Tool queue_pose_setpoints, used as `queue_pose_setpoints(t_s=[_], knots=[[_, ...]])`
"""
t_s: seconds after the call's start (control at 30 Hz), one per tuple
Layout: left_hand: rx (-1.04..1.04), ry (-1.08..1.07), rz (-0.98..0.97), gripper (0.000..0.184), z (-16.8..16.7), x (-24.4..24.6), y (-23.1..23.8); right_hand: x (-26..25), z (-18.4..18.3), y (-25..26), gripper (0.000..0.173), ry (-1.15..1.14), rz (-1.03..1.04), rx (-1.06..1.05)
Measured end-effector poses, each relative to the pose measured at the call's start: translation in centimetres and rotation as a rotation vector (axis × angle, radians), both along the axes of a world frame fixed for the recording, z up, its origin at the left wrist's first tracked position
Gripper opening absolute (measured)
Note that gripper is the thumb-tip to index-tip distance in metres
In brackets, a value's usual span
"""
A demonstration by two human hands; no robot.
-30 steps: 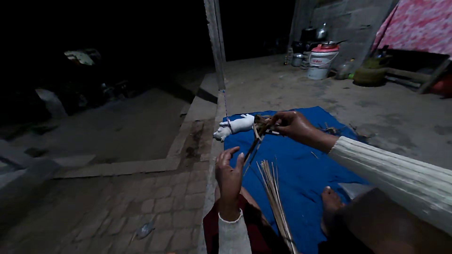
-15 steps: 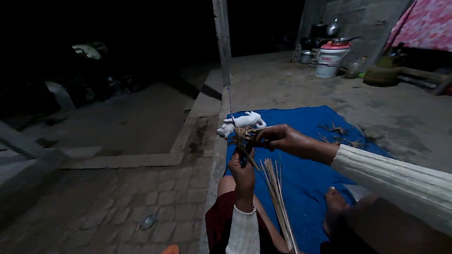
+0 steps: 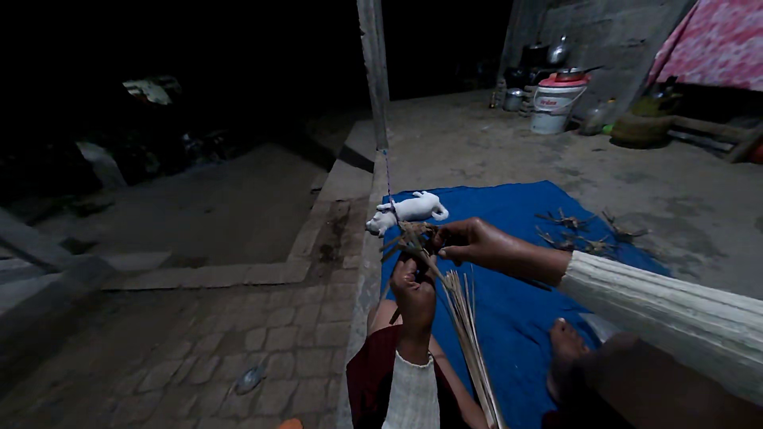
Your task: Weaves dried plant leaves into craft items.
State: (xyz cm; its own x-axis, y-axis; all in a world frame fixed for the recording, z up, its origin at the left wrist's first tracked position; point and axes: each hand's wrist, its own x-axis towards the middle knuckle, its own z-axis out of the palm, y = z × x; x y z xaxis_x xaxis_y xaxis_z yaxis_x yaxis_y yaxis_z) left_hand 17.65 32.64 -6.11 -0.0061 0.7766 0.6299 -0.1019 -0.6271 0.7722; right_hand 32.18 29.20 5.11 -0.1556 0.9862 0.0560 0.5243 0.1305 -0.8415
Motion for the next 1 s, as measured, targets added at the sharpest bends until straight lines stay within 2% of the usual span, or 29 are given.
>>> queue_pose_setpoints(t_s=[0.17, 0.33, 0.47, 0.53, 0.63, 0.73, 0.8, 1.0], knots=[[0.053, 0.024, 0.01, 0.015, -0.6, 0.6, -0.3, -0.7, 0.6, 0.0, 0.011, -0.126, -0.05, -0.082], [0.08, 0.001, 0.014, 0.019, -1.2, 0.6, 0.4, 0.0, 1.3, 0.0, 0.011, 0.027, 0.003, -0.342], [0.083, -0.016, -0.024, 0.017, -1.3, 0.8, 0.4, 0.0, 1.3, -0.5, 0.012, 0.137, -0.011, -0.368], [0.027, -0.068, -0.084, 0.017, -1.0, 0.7, 0.2, 0.1, 0.9, -0.4, 0.01, 0.117, 0.009, -0.281], [-0.062, -0.22, -0.189, 0.028, -0.5, 0.8, -0.6, -0.2, 0.6, -0.4, 0.009, 0.029, 0.059, -0.176], [-0.09, -0.4, -0.164, 0.012, -0.5, 1.4, -0.8, -0.8, 0.8, -0.4, 0.01, -0.042, 0.115, -0.197], [-0.146, -0.503, -0.172, 0.009, -0.7, 1.5, -0.7, -0.4, 0.6, -0.2, 0.008, -0.028, 0.171, -0.259], [-0.535, -0.664, 0.118, 0.013, -0.2, -2.1, 2.6, 2.5, 1.1, -0.4, 0.011, -0.181, 0.254, -0.378]])
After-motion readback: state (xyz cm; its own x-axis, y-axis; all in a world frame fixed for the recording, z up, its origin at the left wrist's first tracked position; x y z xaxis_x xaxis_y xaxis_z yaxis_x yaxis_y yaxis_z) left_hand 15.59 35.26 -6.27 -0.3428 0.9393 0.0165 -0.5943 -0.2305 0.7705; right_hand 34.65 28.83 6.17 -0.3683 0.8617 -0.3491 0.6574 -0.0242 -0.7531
